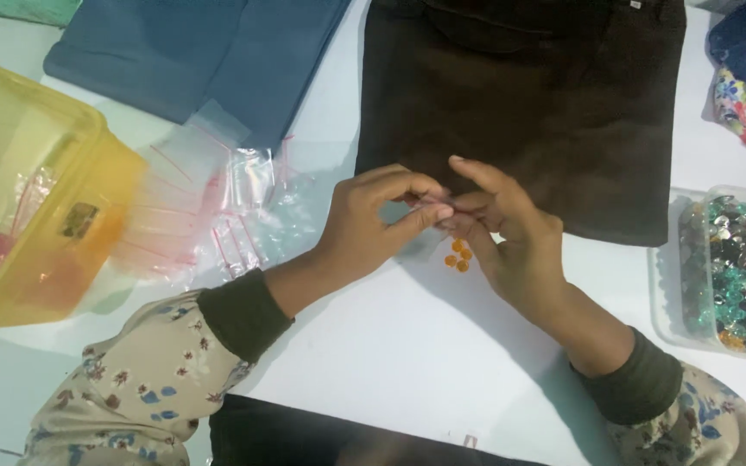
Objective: Sorting small orange beads from a container and placing them into small plastic bags
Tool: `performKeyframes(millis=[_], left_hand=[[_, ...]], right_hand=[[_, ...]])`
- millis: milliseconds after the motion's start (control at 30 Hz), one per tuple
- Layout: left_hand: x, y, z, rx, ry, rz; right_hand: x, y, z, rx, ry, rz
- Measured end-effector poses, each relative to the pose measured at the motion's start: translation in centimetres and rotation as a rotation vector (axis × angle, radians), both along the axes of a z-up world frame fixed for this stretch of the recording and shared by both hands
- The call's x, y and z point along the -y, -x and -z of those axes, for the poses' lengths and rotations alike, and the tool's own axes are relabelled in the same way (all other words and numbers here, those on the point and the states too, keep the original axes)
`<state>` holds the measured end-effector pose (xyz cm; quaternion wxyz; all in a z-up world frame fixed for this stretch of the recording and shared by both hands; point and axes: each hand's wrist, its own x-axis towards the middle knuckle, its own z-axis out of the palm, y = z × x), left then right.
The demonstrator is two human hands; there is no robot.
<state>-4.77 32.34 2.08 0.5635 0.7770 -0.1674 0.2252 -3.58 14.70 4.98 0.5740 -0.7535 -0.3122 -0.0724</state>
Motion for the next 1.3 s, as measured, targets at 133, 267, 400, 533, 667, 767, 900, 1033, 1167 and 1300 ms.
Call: performKeyframes(millis=[133, 267, 400, 533, 667, 767, 900, 1033, 1167, 1300], left_hand=[[-0.5, -0.3, -0.1, 0.057, -0.015, 0.029], [-0.9, -0.3, -0.2, 0.110, -0.020, 0.001], [-1.0, -0.1, 0.0, 0.025, 0.055, 0.063], [-1.1, -0.1, -0.1, 0.010, 0.053, 0.115], [-1.1, 0.0, 0.0, 0.008, 0.052, 0.123], [-1.2, 0.0, 0.3, 0.010, 0.043, 0.098], [-1.1, 0.0, 0.4, 0.048, 0.018, 0.048], [-1.3, -0.1, 0.3, 0.062, -0.009, 0.040], [-1.3, 0.1, 0.1, 0.076, -0.004, 0.029], [-1.5, 0.1, 0.0, 0.078, -0.035, 0.078]], right_hand=[[0.5, -0.6, 0.4, 0.015, 0.059, 0.015], [1.4, -1.4, 0.9, -0.113, 0.056, 0.018], [1.8, -1.4, 1.8, -0.277, -0.025, 0.037], [2.1, -1.7, 2.2, -0.320, -0.009, 0.034], [2.0, -1.3, 2.5, -0.331, -0.018, 0.026], [1.7, -0.9, 1.6, -0.324, -0.028, 0.027], [2.0, -1.2, 1.4, -0.120, 0.032, 0.045], [1.6, -1.0, 0.5, 0.059, 0.043, 0.031], [1.5, -1.3, 0.2, 0.342, 0.073, -0.026], [1.6, -1.7, -0.2, 0.454, 0.147, -0.084]])
